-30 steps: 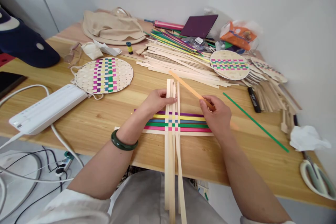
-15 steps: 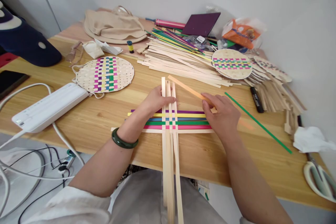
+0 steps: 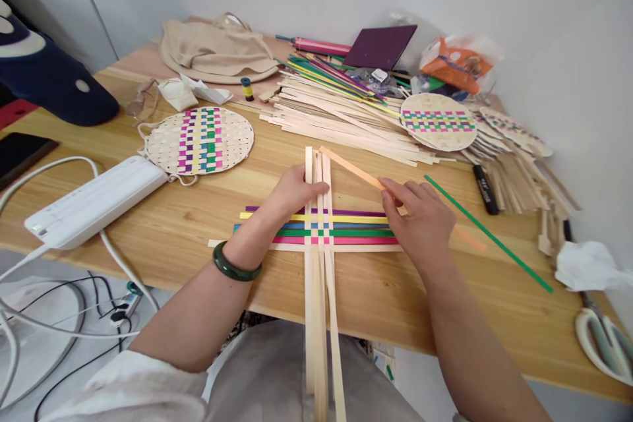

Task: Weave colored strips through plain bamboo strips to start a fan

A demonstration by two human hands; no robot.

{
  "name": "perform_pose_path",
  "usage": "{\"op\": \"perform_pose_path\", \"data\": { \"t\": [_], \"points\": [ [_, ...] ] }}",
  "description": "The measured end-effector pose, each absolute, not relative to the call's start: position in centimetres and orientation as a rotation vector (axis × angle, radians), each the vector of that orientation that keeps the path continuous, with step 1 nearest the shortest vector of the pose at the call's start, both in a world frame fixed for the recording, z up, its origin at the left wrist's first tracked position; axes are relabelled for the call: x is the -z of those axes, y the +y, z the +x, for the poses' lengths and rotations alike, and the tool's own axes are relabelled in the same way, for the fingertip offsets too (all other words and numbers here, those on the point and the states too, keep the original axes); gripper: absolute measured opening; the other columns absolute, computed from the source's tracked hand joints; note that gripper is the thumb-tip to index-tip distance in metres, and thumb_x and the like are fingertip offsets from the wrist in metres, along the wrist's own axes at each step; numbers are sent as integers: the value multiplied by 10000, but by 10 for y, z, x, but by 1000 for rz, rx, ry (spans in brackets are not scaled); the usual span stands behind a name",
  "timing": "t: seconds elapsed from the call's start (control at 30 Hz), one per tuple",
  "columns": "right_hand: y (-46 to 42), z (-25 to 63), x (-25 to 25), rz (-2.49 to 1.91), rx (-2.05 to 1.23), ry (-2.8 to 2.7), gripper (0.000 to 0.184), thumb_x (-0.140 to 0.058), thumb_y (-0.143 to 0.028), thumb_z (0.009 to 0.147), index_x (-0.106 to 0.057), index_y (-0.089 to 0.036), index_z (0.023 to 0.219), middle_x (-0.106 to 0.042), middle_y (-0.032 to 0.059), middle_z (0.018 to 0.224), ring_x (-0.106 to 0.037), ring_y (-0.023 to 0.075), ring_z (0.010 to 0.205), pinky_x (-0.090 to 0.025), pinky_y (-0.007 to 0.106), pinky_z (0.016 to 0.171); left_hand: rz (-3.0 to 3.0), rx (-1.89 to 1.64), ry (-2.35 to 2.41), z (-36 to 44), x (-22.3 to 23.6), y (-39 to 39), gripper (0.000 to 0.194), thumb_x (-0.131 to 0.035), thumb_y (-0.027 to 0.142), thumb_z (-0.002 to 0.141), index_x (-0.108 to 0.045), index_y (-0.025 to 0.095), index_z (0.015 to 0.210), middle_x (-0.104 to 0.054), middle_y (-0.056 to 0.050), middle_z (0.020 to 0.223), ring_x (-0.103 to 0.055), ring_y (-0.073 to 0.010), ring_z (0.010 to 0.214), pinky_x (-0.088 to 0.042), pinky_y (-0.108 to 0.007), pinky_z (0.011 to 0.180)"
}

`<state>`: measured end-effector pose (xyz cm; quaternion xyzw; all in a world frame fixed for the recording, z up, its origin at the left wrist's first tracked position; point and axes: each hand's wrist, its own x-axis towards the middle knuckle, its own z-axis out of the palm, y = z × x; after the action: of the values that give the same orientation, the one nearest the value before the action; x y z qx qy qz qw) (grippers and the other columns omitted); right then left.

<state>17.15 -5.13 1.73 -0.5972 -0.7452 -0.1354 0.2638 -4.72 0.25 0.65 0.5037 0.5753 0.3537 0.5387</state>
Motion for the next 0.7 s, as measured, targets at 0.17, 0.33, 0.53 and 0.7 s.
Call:
{"op": "perform_pose_path", "data": {
  "t": [0.17, 0.33, 0.53, 0.7],
  "points": [
    [-51, 171, -17, -1584, 368, -1997, 255, -537, -268, 934, -749, -234, 1071, -689, 15, 722, -552, 172, 729, -410, 299, 647, 1101, -817, 1257, -47, -7, 2, 139, -699, 178, 656, -613, 152, 762, -622, 24, 663, -571, -118, 570, -450, -226, 534],
    [-51, 172, -17, -1577, 426, -1970, 262, -533, -250, 932, -746, -226, 1082, -698, 16, 745, -547, 173, 732, -417, 295, 653, 1091, -814, 1249, -48, -6, 2, 158, -705, 185, 659, -609, 150, 779, -628, 8, 683, -580, -128, 582, -468, -242, 543],
    [-52, 170, -19, -1573, 452, -1998, 284, -525, -248, 934, -730, -244, 1131, -693, 14, 743, -540, 167, 723, -387, 287, 629, 1122, -818, 1226, -48, -4, 3, 182, -730, 203, 647, -634, 142, 789, -626, 9, 690, -566, -118, 584, -449, -232, 541],
    [-53, 170, -19, -1596, 478, -2014, 266, -533, -237, 923, -753, -248, 1073, -670, 10, 686, -529, 169, 705, -358, 290, 598, 1146, -809, 1270, -47, -7, 2, 182, -735, 212, 630, -626, 144, 759, -618, 19, 684, -556, -114, 586, -432, -225, 535]
  ]
}}
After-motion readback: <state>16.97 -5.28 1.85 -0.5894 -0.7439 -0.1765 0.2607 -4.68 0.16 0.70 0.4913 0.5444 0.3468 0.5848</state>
